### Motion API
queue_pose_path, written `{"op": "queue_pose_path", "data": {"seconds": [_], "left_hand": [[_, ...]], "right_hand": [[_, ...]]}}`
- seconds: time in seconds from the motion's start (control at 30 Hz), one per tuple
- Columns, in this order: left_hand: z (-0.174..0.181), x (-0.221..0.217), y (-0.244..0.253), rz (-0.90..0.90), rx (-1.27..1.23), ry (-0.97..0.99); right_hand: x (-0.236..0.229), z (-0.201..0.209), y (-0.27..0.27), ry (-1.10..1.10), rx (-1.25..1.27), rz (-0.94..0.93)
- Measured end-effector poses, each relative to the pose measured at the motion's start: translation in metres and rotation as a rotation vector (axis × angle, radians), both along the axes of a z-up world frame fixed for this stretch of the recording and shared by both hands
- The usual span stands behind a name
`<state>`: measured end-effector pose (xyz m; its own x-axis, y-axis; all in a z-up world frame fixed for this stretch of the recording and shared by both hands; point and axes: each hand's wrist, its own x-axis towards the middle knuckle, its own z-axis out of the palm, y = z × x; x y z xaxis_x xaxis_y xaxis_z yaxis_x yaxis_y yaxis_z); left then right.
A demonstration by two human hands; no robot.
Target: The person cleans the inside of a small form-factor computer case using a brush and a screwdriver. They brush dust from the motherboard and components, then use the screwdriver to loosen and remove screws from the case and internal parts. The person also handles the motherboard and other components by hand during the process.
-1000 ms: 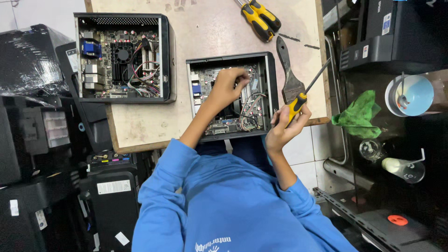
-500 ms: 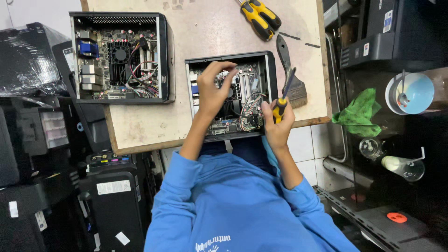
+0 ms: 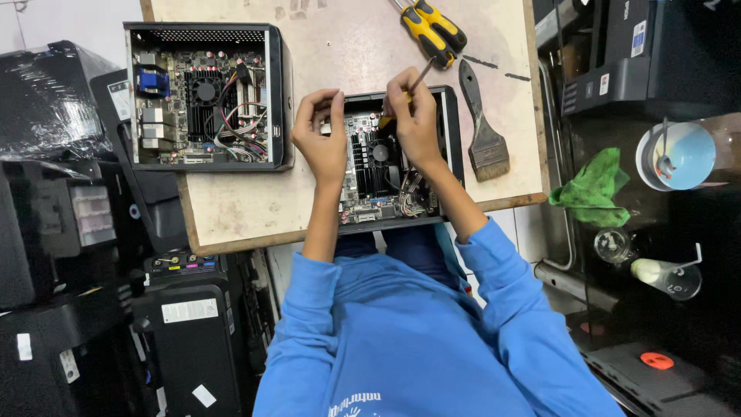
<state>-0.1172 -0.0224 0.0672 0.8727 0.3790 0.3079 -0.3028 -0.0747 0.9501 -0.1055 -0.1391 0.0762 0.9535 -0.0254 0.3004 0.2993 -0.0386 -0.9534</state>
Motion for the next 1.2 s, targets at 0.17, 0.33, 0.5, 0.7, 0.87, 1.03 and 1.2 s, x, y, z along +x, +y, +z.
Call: {"op": "queue_pose_path", "data": {"seconds": [0.17, 0.33, 0.5, 0.7, 0.87, 1.03, 1.2], "left_hand": [[-0.001, 0.001, 0.0, 0.013, 0.003, 0.007], [-0.001, 0.001, 0.001, 0.014, 0.015, 0.017], [0.0, 0.002, 0.001, 0.015, 0.009, 0.021], [-0.002, 0.002, 0.0, 0.03, -0.026, 0.026], [-0.008, 0.003, 0.003, 0.073, -0.129, 0.038], [-0.006, 0.004, 0.003, 0.081, -0.177, 0.081], [-0.009, 0.011, 0.003, 0.101, -0.192, 0.084]], "right_hand": [[0.009, -0.008, 0.0, 0.054, 0.03, 0.008], [0.014, -0.01, -0.003, -0.064, 0.041, 0.013], [0.014, -0.016, 0.001, -0.057, 0.158, -0.018], [0.027, -0.02, 0.004, -0.069, -0.104, -0.065], [0.048, -0.042, 0.011, -0.045, -0.257, -0.129], [0.054, -0.049, 0.019, -0.12, -0.502, -0.297], [0.051, -0.039, 0.021, -0.014, -0.523, -0.192]]}}
